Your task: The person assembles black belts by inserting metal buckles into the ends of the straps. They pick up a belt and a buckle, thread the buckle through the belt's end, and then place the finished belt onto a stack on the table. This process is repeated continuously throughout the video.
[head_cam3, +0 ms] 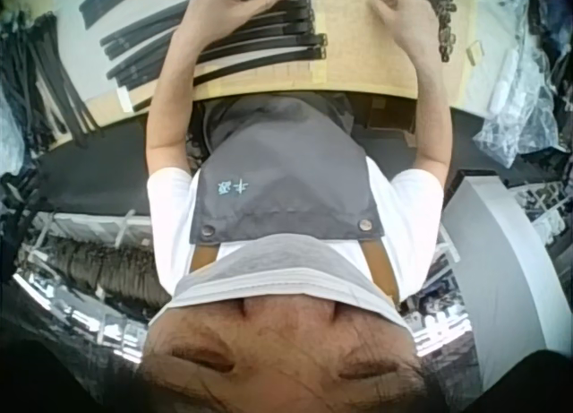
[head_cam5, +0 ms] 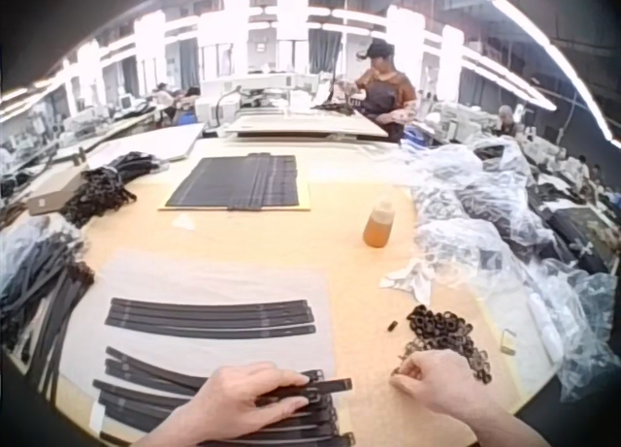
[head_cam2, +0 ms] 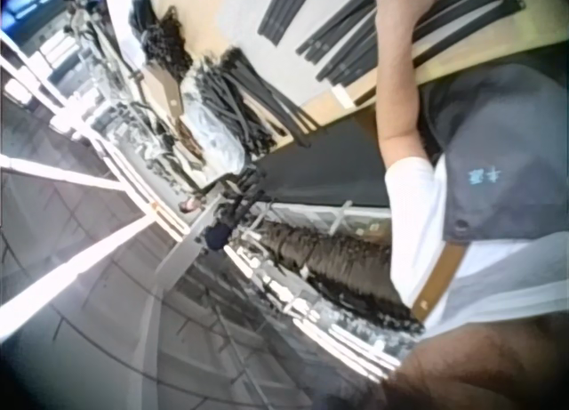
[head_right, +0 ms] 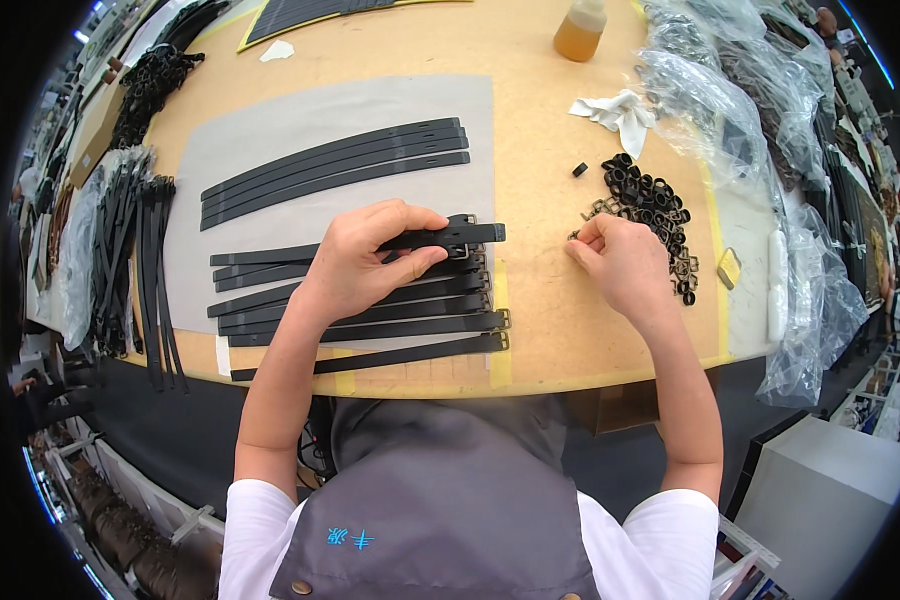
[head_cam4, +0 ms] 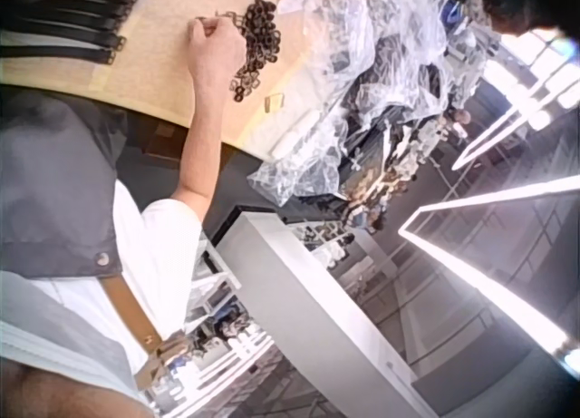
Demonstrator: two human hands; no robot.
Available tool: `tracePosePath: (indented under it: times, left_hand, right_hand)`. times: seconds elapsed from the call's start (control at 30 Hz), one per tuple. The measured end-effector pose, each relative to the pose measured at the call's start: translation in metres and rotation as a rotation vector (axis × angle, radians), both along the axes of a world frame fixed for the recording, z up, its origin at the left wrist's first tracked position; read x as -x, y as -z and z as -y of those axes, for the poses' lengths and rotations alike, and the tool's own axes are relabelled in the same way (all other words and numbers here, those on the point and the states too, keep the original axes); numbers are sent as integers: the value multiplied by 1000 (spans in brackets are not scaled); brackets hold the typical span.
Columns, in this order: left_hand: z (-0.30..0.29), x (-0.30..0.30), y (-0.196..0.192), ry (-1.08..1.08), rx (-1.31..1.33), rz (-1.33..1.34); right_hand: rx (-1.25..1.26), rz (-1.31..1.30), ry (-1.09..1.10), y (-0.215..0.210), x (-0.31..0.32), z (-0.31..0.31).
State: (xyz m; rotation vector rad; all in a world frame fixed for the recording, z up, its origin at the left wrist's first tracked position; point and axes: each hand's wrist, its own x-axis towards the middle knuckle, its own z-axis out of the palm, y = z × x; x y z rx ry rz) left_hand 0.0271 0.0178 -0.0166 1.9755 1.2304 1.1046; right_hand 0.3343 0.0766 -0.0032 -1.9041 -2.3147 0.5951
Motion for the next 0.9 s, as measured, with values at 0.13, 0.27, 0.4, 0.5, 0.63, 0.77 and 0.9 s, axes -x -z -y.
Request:
tracePosePath:
  times: [0.13, 0.27, 0.4, 0.5, 0.63, 0.77, 0.9]
  left_hand:
    - [0, 2, 1, -6, 3, 3]
    - [2, 5, 0, -14, 13, 12]
    - [2, 6, 1, -6, 32, -6]
    - [2, 6, 1, 1, 29, 0]
    - [2, 6, 0, 0, 51, -9]
    - [2, 5, 0, -2, 11, -1]
    - [2, 4, -2, 11, 38, -3]
  right_hand:
    - [64, -28, 91, 6, 13, -1]
    - [43, -170, 80, 3, 12, -9]
    - [-63, -328, -291, 2, -9, -18]
    - [-105, -232, -537, 5, -9, -17]
    - [63, -290, -374, 4, -6, -12]
    - [7, -256, -448, 7, -2, -6]
    - [73, -219, -438, 5, 2, -2]
